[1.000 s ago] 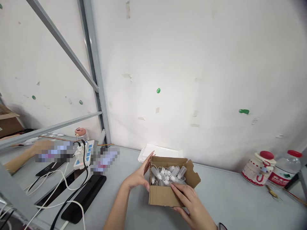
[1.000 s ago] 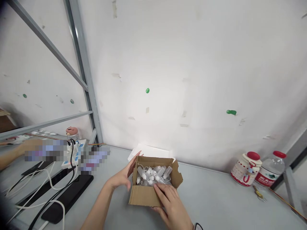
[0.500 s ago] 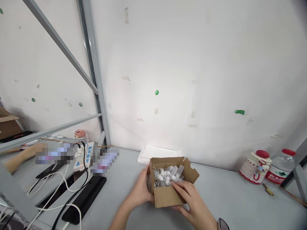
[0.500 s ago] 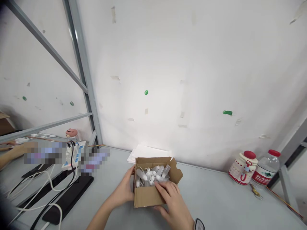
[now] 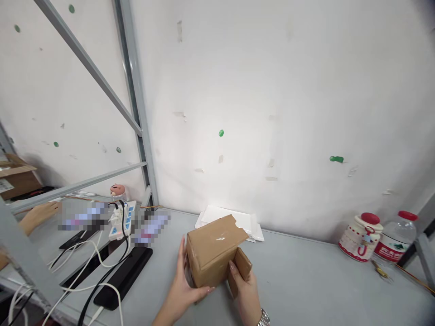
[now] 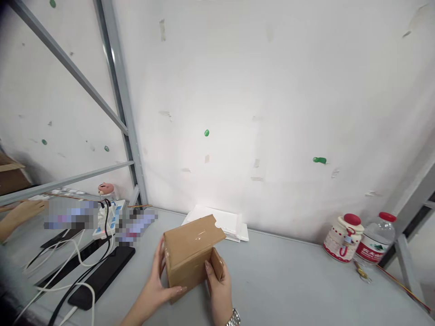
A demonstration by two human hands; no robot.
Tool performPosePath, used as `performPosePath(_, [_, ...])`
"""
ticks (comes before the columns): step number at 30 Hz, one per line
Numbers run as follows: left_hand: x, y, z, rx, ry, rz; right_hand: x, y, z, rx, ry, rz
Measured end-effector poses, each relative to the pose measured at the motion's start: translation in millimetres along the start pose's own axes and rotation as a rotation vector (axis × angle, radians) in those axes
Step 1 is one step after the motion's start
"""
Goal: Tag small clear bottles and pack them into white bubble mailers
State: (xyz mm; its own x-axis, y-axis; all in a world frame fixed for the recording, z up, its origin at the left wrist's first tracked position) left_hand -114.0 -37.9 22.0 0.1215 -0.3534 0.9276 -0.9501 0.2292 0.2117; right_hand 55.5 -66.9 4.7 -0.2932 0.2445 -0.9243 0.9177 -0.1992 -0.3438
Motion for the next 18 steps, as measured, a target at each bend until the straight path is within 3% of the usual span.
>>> performPosePath(2, [-11,-4.2,-4,-0.02,0.07,0.01,5,-2,-2,0.009,-0.095,-0.172])
performPosePath(4, [-9,-6.8,-10,-0.048,0.061,-0.054,5,-1,-4,0.023,-0.135,-0.257])
performPosePath(8, [20,-9.4,-31,-0.092,-0.025,-0.279,4,11,-6,0.083,-0.165,-0.36])
performPosePath(12, [49,-18.3,-55,-0.274,-0.035,-0.445,8,33,-2,0.108,-0.212,-0.384])
performPosePath(18, [63,-37.1,-87,-0.44,-0.14,-0.727,-1,74,7,0.036,-0.333,-0.336])
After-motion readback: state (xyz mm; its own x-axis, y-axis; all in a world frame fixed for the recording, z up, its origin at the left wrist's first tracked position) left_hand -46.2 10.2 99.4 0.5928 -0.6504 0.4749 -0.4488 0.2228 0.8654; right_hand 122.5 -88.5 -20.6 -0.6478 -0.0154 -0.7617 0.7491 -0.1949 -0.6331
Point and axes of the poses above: each hand's wrist, its own z-axis away from the middle knuckle, its own y-axis out of the back of the hand, x = y × z, the point moved 2 cm from there along -z, towards the middle knuckle, and after that the axes turned 8 degrees about -x, right-handed, at the moved point
